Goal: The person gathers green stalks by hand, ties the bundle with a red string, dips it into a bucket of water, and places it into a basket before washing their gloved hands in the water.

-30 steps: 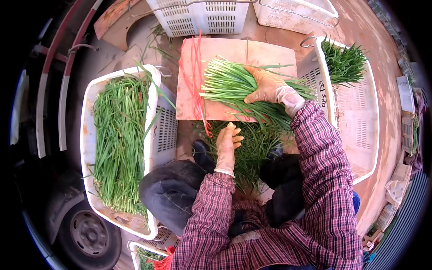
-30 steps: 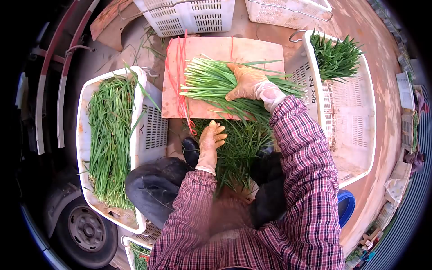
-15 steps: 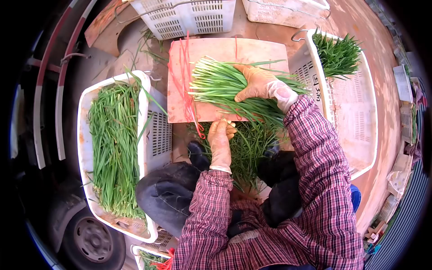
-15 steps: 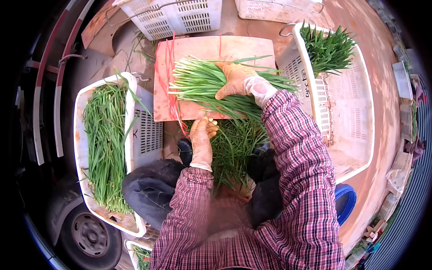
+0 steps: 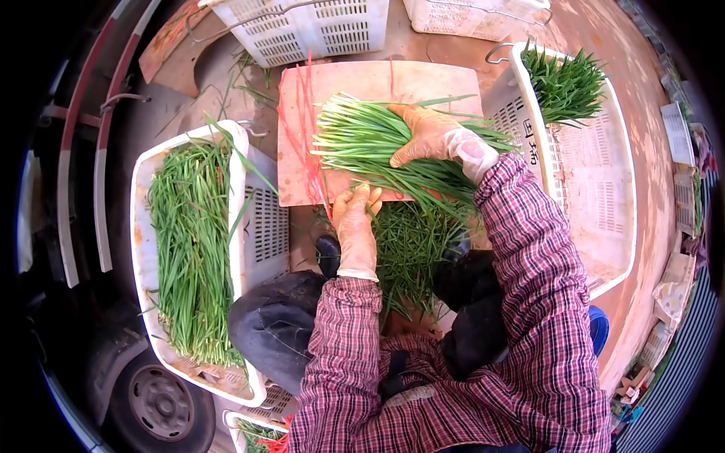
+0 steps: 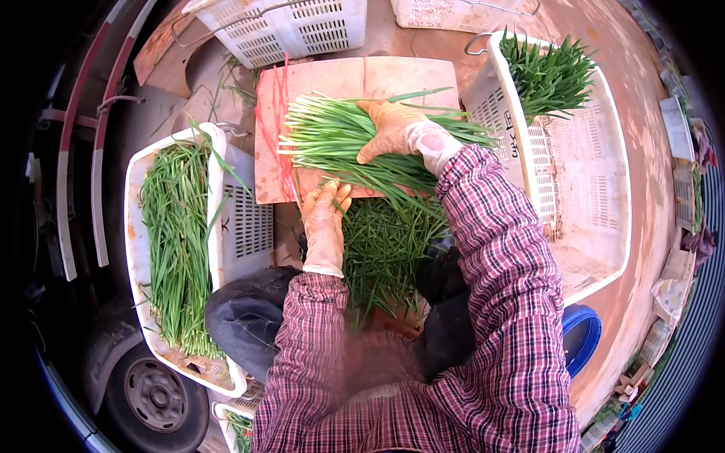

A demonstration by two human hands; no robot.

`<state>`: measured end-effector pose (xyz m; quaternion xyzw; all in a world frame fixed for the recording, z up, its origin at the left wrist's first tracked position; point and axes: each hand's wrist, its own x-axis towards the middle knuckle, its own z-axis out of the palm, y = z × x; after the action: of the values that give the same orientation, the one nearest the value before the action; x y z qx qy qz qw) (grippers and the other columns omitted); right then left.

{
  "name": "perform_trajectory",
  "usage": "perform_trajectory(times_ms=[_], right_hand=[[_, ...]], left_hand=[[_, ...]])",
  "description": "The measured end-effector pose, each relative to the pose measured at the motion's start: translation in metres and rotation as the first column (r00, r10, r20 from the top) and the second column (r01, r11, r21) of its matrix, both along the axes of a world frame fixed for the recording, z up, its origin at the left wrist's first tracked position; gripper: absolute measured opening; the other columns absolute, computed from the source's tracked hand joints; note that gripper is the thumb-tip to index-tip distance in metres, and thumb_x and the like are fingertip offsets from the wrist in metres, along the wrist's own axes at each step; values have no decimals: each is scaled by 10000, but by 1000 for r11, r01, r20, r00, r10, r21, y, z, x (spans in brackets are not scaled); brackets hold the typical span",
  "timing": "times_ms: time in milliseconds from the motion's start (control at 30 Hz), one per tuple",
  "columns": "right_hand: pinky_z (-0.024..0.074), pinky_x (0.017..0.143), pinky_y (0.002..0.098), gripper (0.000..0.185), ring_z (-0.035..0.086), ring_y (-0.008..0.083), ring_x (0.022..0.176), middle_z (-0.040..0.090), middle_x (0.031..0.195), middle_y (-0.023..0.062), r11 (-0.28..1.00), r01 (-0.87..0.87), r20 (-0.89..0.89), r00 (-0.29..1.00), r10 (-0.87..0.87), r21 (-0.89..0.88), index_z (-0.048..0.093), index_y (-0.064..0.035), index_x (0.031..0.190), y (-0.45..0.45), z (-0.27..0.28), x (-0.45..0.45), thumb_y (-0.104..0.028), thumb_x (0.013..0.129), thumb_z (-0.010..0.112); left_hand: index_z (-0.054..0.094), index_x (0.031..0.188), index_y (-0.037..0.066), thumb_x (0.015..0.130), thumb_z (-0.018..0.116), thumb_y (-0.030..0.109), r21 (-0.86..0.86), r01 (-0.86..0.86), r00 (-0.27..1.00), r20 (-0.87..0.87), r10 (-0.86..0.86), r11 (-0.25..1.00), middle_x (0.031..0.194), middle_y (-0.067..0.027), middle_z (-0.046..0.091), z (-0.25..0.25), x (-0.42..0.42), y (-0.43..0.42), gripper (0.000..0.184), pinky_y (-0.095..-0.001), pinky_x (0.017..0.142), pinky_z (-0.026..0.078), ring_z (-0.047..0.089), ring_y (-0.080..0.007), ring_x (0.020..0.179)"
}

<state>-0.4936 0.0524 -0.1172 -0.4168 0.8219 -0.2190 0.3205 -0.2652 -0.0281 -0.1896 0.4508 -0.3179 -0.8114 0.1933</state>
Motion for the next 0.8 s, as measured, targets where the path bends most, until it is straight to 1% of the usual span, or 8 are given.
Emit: perform_trajectory(times_ms=[100, 267, 400, 467, 567, 667, 733, 800], right_hand=[[432, 1091, 389, 1100, 550, 352, 1311, 585, 1396, 233, 1000, 5, 45, 999, -5, -16, 387, -12, 1522, 1, 1, 0, -356, 619, 913], [440, 1081, 373, 1108, 576, 336, 1284, 613, 1365, 222, 1000, 15, 16, 1000, -16, 14, 379, 7, 1520, 0, 8, 3, -308, 614, 932], [445, 1074, 373, 1109, 584, 336, 1274, 620, 1354, 220, 1000, 4, 58, 998, -3, -17, 381, 7, 1519, 0, 4, 1, -319, 612, 930], [446, 1072, 373, 1107, 583, 337, 1275, 619, 1355, 222, 999, 5, 70, 998, -3, -33, 382, 6, 1519, 1, 2, 0, -326, 614, 927], [444, 1075, 376, 1100, 583, 339, 1276, 615, 1360, 224, 1000, 9, 67, 998, -9, 2, 386, 4, 1518, 1, 8, 2, -328, 618, 925], [442, 1079, 375, 1093, 577, 339, 1284, 607, 1373, 226, 999, 11, 9, 1000, -12, 40, 390, 5, 1516, 0, 11, 4, -332, 623, 921], [439, 1084, 376, 1094, 568, 344, 1295, 597, 1383, 232, 999, 14, 23, 1000, -15, 39, 389, 6, 1517, 0, 10, 3, -346, 626, 917], [439, 1083, 374, 1096, 566, 344, 1298, 594, 1386, 234, 999, 14, 28, 999, -15, 31, 386, 6, 1518, 1, 8, 3, -348, 626, 915]], left_hand=[[612, 1044, 73, 932, 742, 166, -70, 26, 999, 46, -23, 997, 966, -42, 694, 2, -12, -2, 195, -264, 731, 545, 701, -138, 847], [559, 1044, 38, 924, 746, 151, -120, 33, 995, 97, -21, 992, 995, -63, 680, 4, -22, -14, 250, -244, 715, 552, 700, -143, 837], [546, 1078, 51, 928, 741, 149, -105, 21, 999, 34, -18, 994, 1023, -80, 683, 3, -24, -16, 264, -259, 768, 559, 697, -152, 871], [591, 1068, 73, 922, 746, 167, -70, -101, 994, -40, 99, 992, 1045, -68, 701, 6, -24, -9, 233, -313, 819, 556, 702, -170, 924], [592, 1136, 76, 945, 728, 190, 28, -184, 972, -141, 187, 982, 1089, -60, 696, 7, -20, 6, 261, -322, 841, 546, 700, -178, 942], [597, 1178, 82, 975, 696, 205, -106, -56, 995, -83, 47, 993, 1084, -47, 704, -1, -17, 13, 257, -328, 847, 538, 701, -185, 938], [613, 1179, 74, 1001, 658, 205, -115, -43, 994, -106, 31, 992, 1059, -49, 716, -1, -14, 15, 226, -322, 804, 540, 703, -183, 907], [640, 1154, 75, 1010, 640, 223, -88, -47, 999, -3, 47, 995, 971, -52, 730, 0, -9, 9, 206, -309, 748, 539, 700, -179, 832]])
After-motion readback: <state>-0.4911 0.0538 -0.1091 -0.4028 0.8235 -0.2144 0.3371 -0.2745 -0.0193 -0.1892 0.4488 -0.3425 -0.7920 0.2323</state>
